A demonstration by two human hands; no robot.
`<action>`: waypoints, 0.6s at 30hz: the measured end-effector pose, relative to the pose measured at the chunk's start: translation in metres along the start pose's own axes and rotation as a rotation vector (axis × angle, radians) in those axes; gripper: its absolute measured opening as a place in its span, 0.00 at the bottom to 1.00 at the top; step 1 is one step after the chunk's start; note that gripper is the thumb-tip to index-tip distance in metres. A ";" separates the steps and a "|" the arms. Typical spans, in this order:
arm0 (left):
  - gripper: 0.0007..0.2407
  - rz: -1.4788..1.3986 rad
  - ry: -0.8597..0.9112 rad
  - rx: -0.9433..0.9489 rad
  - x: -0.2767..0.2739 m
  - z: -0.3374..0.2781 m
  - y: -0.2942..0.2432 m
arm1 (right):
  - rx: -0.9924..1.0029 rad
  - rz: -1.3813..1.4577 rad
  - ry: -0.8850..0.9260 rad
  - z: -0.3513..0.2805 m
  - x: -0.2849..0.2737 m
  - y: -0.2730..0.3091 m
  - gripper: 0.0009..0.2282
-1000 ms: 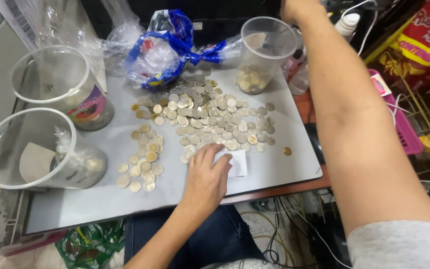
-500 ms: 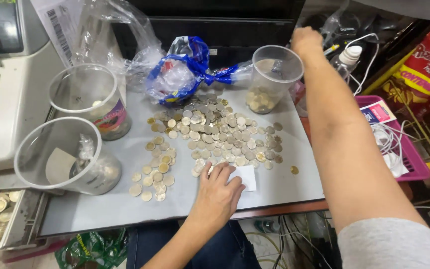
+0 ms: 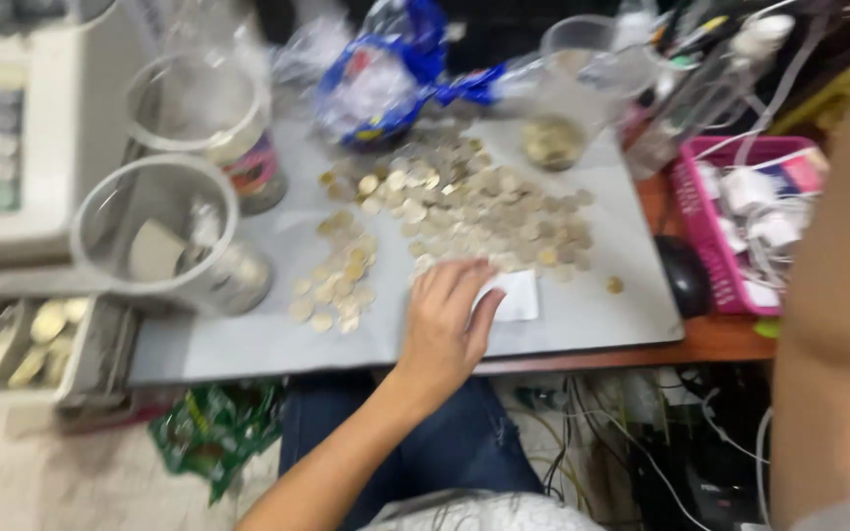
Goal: Counting and sorting a large pile of coins on a checkout counter and placing them into a container and cash register.
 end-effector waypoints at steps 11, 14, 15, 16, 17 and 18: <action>0.08 -0.050 0.150 -0.231 -0.019 -0.012 -0.006 | -0.312 0.786 0.080 -0.271 0.184 0.161 0.06; 0.11 -0.108 0.296 -0.327 -0.030 -0.017 -0.016 | -0.257 0.932 0.086 -0.277 0.200 0.150 0.06; 0.11 -0.124 0.306 -0.325 -0.039 -0.016 -0.017 | -0.242 0.923 0.077 -0.271 0.185 0.144 0.06; 0.11 -0.220 0.345 -0.404 -0.045 -0.015 -0.015 | -0.171 1.017 -0.068 -0.264 0.165 0.133 0.07; 0.11 -0.316 0.386 -0.481 -0.050 -0.015 -0.013 | -0.098 1.106 -0.218 -0.259 0.146 0.120 0.09; 0.11 -0.331 0.399 -0.478 -0.048 -0.021 -0.007 | -0.086 1.095 -0.231 -0.257 0.135 0.116 0.09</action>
Point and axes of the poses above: each hand's wrist, its own z-axis towards the middle knuckle, its own x-axis out of the palm, y = z × x, the point moved 4 cm from there along z, towards the middle knuckle, and after that the axes turned 1 degree about -z, right-handed, at the moved point
